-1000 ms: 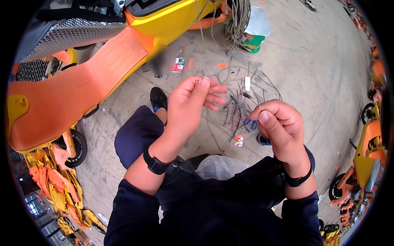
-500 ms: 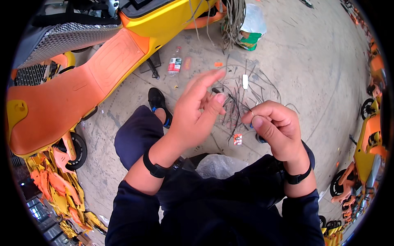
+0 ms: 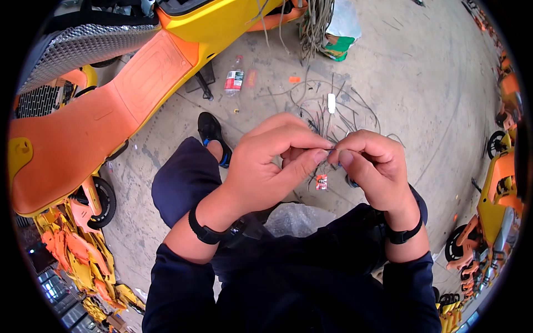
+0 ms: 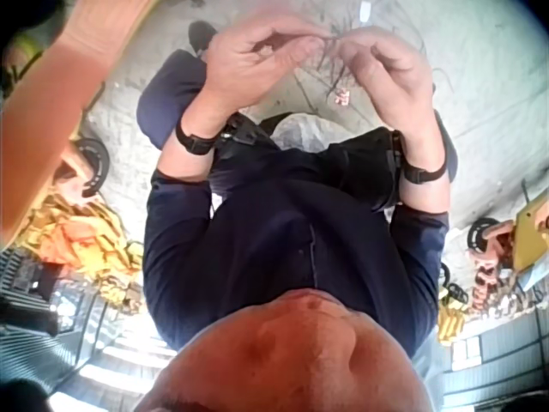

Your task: The person prepares and strips wires from a wiring harness, using scissors to remove insulation and then twisting the exposed ends together.

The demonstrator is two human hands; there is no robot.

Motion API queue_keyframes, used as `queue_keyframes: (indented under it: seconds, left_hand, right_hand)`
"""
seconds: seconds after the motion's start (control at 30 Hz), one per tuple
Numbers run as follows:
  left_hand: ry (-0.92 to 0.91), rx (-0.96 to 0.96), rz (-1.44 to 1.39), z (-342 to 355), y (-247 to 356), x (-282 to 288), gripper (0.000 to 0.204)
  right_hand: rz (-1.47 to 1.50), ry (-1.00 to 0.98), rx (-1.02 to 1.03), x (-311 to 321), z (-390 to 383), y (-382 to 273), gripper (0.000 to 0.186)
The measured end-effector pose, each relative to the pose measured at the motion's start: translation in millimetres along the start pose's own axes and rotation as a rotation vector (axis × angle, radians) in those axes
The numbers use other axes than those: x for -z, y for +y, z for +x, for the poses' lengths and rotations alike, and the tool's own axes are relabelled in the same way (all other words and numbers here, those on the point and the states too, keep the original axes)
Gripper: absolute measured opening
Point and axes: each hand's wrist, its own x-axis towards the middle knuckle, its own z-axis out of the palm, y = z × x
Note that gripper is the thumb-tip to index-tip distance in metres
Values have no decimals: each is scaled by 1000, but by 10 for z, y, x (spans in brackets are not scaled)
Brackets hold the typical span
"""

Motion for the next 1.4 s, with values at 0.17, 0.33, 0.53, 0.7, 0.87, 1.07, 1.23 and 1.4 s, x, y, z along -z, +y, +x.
queue_keyframes:
  seconds: [0.17, 0.33, 0.53, 0.7, 0.87, 1.07, 1.23, 1.4]
  left_hand:
    - [12, 1, 45, -12, 18, 3, 13]
    - [65, -86, 131, 9, -44, -26, 5]
    - [68, -35, 146, -4, -80, -51, 6]
    - [49, 57, 117, -25, -78, -50, 10]
    - [31, 45, 132, -20, -81, -41, 10]
    - [58, 35, 128, -24, -97, -43, 9]
    - [40, 87, 94, -23, -99, -59, 8]
    - [296, -200, 139, 19, -107, -84, 11]
  right_hand:
    - [40, 11, -33, -26, 16, 28, 9]
    - [-365, 159, 278, -104, 56, 119, 15]
    - [-711, 130, 548, -51, 112, 154, 21]
    - [-774, 105, 480, -67, 83, 100, 19]
    - [-366, 38, 193, -45, 52, 77, 9]
    - [65, -88, -175, -1, 38, -13, 9]
    - [281, -142, -244, 7, 40, 11, 10]
    - [303, -76, -217, -15, 42, 32, 12]
